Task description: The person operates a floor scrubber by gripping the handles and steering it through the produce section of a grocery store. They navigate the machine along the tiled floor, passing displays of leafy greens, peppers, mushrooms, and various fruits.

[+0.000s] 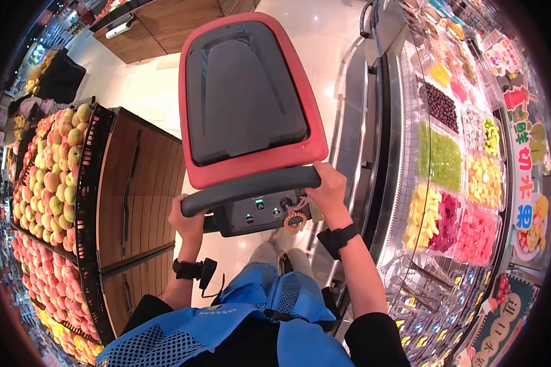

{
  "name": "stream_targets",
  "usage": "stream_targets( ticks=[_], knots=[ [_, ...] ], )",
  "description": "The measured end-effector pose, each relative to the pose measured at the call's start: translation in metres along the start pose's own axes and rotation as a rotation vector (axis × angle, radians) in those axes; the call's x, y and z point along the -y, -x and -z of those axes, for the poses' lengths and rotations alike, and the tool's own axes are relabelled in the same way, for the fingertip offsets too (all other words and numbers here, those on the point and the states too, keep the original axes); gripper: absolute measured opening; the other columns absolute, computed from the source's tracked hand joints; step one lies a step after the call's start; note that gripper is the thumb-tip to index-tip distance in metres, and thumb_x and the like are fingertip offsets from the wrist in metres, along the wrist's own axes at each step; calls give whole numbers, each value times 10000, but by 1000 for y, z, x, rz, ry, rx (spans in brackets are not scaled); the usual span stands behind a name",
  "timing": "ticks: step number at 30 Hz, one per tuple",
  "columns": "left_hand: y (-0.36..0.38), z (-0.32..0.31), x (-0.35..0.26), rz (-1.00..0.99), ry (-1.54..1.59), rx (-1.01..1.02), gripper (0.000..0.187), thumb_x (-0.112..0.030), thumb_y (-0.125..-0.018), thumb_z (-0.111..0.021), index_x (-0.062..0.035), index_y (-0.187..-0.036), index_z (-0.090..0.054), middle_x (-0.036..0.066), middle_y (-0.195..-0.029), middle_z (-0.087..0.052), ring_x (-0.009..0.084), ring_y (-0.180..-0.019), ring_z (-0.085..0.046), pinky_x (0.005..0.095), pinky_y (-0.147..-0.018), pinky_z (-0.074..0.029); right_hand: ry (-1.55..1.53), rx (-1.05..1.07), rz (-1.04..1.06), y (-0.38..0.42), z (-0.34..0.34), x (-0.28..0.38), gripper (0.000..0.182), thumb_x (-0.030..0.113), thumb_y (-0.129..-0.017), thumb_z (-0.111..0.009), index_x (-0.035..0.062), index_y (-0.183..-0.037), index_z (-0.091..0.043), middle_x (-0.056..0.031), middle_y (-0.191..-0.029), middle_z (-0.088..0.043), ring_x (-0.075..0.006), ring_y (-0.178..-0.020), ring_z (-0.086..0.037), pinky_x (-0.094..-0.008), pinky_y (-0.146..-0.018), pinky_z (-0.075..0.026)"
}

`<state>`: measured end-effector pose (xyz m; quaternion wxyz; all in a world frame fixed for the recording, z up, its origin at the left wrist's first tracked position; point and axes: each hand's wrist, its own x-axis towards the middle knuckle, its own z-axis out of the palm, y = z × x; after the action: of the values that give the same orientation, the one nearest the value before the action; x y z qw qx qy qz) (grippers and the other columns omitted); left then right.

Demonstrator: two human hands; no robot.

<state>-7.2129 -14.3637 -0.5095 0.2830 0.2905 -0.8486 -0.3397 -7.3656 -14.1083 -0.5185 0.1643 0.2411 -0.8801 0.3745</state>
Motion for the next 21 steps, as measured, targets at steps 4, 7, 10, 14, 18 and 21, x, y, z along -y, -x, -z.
stream_targets(
  ticks=[4, 7, 10, 14, 18, 21],
  knots=[
    [-10, -19, -13, -18, -14, -1, 283, 8, -582, -654, -13, -847, -558, 128, -730, -603, 248, -673, -612, 298, -639, -475, 22, 40, 21, -23, 0, -25, 367, 26, -457, -658, 39, -809, -557, -108, -712, -570, -279, -638, -582, -337, -558, -469],
    [-17, -35, -20, -18, -61, -19, 264, 0, -592, -659, -16, -834, -555, 127, -702, -597, 248, -648, -607, 294, -622, -474, -46, 21, 100, -41, -1, -38, 380, 32, -449, -662, 36, -814, -557, -106, -669, -534, -288, -605, -556, -345, -536, -455],
    [-20, -45, -25, 10, -129, -39, 250, -4, -597, -666, -24, -818, -551, 117, -662, -587, 240, -619, -600, 290, -607, -471, -55, 111, 86, -52, 0, -52, 402, 41, -441, -673, 38, -826, -557, -103, -666, -515, -287, -604, -539, -354, -525, -442],
    [-31, -67, -34, 45, -167, -56, 240, 0, -606, -658, -22, -816, -544, 105, -665, -586, 209, -616, -588, 289, -604, -466, -116, 151, 110, -80, 0, -69, 411, 53, -435, -681, 41, -826, -556, -98, -662, -505, -276, -607, -535, -362, -523, -433],
    [-39, -82, -36, 34, -133, -76, 241, 18, -625, -617, -4, -852, -536, 106, -692, -588, 188, -657, -582, 288, -633, -468, -106, 216, 116, -101, -5, -85, 469, 63, -417, -701, 45, -860, -548, -92, -658, -494, -274, -603, -533, -361, -519, -430],
    [-49, -92, -45, 70, -174, -62, 239, -11, -639, -630, -5, -853, -526, 103, -690, -576, 186, -652, -576, 289, -625, -466, -137, 237, 153, -117, -7, -98, 535, 75, -386, -719, 47, -889, -538, -88, -658, -485, -272, -604, -531, -364, -510, -421]
  ],
)
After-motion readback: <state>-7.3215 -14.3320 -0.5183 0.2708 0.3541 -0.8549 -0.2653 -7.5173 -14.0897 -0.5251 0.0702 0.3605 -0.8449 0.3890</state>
